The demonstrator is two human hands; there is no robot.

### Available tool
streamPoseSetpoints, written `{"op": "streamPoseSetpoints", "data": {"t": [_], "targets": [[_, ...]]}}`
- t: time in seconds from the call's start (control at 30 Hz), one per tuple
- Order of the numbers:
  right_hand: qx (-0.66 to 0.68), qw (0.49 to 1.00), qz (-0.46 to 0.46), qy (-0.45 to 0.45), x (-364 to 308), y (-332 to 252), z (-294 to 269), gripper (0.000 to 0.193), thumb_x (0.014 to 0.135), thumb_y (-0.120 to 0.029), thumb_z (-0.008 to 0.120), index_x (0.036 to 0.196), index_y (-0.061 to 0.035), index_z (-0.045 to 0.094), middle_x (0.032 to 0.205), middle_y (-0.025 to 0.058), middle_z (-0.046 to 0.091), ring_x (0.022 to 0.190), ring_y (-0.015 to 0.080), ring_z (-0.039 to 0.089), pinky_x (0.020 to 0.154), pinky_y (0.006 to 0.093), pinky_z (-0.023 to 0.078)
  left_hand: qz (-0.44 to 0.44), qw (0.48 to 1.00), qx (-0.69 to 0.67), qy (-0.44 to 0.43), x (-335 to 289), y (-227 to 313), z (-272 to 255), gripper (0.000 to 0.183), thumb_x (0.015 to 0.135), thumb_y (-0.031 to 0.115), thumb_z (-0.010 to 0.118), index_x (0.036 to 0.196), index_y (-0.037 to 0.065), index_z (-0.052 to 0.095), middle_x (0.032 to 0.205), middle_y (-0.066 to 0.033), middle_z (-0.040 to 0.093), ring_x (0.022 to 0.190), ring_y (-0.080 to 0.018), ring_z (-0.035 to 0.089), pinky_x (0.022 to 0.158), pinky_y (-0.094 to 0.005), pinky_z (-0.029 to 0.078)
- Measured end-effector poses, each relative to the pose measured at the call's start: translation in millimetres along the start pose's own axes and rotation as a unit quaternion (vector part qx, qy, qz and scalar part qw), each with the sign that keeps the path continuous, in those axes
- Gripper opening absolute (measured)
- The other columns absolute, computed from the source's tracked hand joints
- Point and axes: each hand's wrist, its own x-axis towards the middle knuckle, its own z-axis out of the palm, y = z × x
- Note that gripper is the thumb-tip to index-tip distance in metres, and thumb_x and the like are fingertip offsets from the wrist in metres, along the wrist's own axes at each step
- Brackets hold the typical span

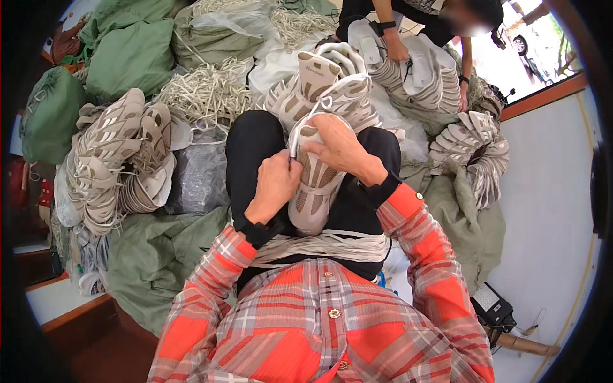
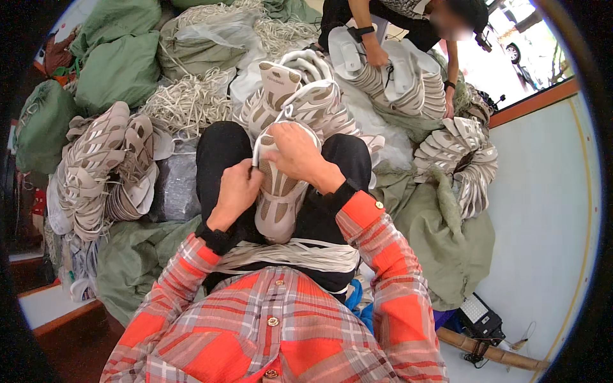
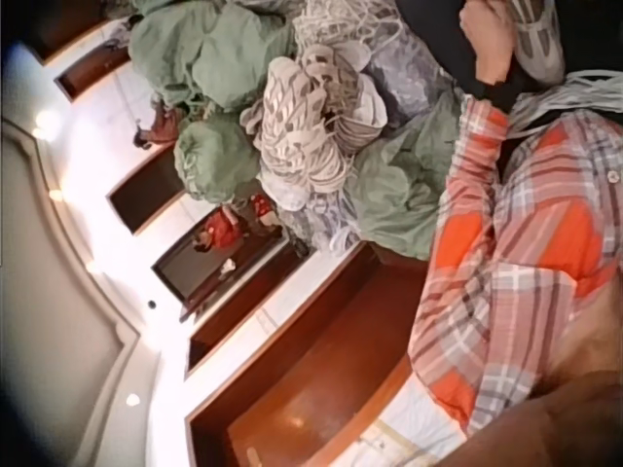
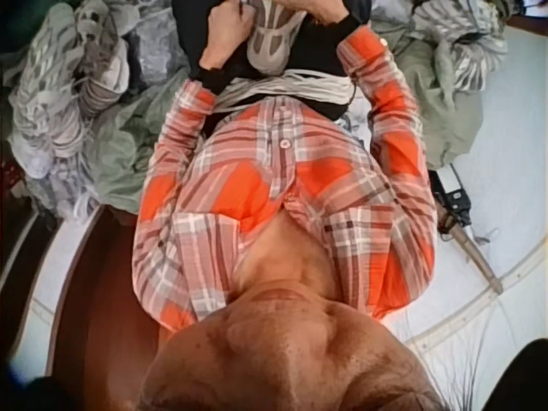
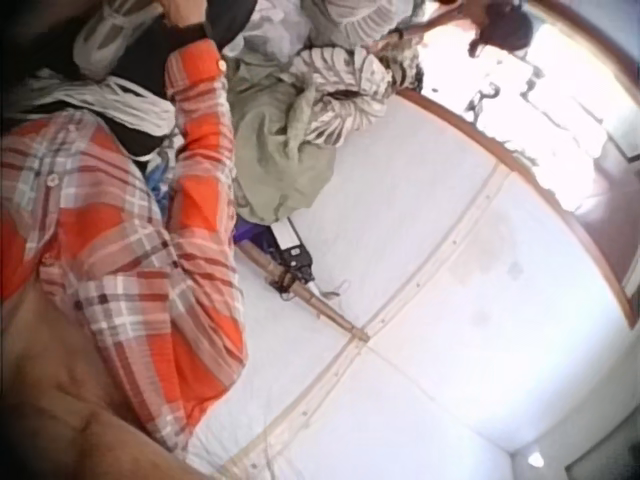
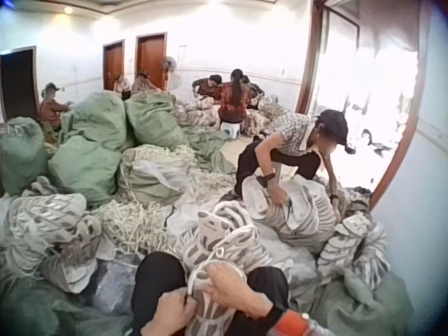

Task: The recorder is lacing and organizing shoe uppers while sitting among large quantities of shoe components.

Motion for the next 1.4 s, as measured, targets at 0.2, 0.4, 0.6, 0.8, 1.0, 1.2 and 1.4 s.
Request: {"op": "streamPoseSetpoints", "data": {"t": [0.2, 0.4, 0.6, 0.8, 1.0, 1.2, 1.4], "targets": [[-0.053, 0.997, -0.004, 0.05, 0, 3, 9, 0.029, 0.074, -0.016, 0.065, 0.095, 0.0005, 0.053, 0.091, 0.0186, 0.056, 0.089, 0.036, 0.052, 0.079, 0.043, 0.041, 0.015, 0.998, 0.016, 0.064, -5, 11, 10, 0.013, 0.083, 0.007, 0.048, 0.082, -0.005, 0.054, 0.069, -0.0267, 0.056, 0.068, -0.0461, 0.056, 0.06, -0.0495, 0.044], [-0.164, 0.981, -0.016, 0.108, -7, 3, 22, 0.024, 0.066, -0.011, 0.061, 0.086, -0.0012, 0.052, 0.082, 0.0154, 0.055, 0.086, 0.0324, 0.053, 0.073, 0.0415, 0.043, -0.001, 0.955, 0.287, 0.071, -26, 12, 61, 0.03, 0.077, 0.005, 0.053, 0.105, 0.001, 0.043, 0.104, -0.0162, 0.047, 0.098, -0.0338, 0.047, 0.077, -0.0414, 0.042], [0.129, 0.975, 0.091, 0.159, -5, 10, -3, 0.031, 0.07, -0.011, 0.067, 0.098, -0.0014, 0.055, 0.092, 0.0127, 0.057, 0.085, 0.0262, 0.056, 0.074, 0.0361, 0.045, 0.035, 0.966, 0.226, 0.116, -49, 6, 74, 0.046, 0.078, 0.004, 0.055, 0.121, -0.004, 0.039, 0.101, -0.018, 0.049, 0.099, -0.0343, 0.048, 0.082, -0.0417, 0.043], [0.063, 0.995, 0.076, 0.004, -66, -19, -46, 0.026, 0.075, -0.008, 0.069, 0.098, -0.0036, 0.057, 0.095, 0.0111, 0.049, 0.079, 0.0236, 0.055, 0.074, 0.033, 0.046, 0.076, 0.994, 0.056, -0.056, -34, 8, -6, 0.048, 0.073, 0.005, 0.065, 0.117, -0.003, 0.046, 0.103, -0.0177, 0.051, 0.102, -0.0368, 0.049, 0.085, -0.0397, 0.044], [0.017, 0.994, 0.002, -0.107, -55, -16, -63, 0.02, 0.078, -0.006, 0.065, 0.095, -0.0044, 0.054, 0.102, 0.0136, 0.045, 0.091, 0.0325, 0.051, 0.08, 0.0395, 0.044, 0.379, 0.913, 0.127, -0.084, 72, 14, -5, 0.045, 0.07, 0.032, 0.072, 0.1, 0.004, 0.054, 0.1, -0.013, 0.056, 0.099, -0.0327, 0.054, 0.086, -0.0419, 0.04], [-0.035, 0.991, -0.053, -0.122, -45, 6, -50, 0.018, 0.072, 0.002, 0.061, 0.087, -0.0029, 0.052, 0.092, 0.0144, 0.048, 0.089, 0.0358, 0.052, 0.074, 0.0425, 0.043, 0.26, 0.925, 0.197, -0.197, 67, 27, 27, 0.053, 0.065, 0.042, 0.074, 0.097, 0.005, 0.054, 0.094, -0.0131, 0.062, 0.096, -0.0294, 0.059, 0.081, -0.0409, 0.038], [0.026, 0.988, -0.006, -0.153, -42, 15, -45, 0.022, 0.064, 0.008, 0.058, 0.085, 0.0003, 0.053, 0.087, 0.0159, 0.049, 0.082, 0.0366, 0.054, 0.07, 0.0404, 0.045, 0.245, 0.917, 0.24, -0.204, 61, 28, 41, 0.056, 0.064, 0.043, 0.076, 0.099, 0.005, 0.054, 0.096, -0.0125, 0.062, 0.095, -0.0285, 0.059, 0.079, -0.0423, 0.039]]}}
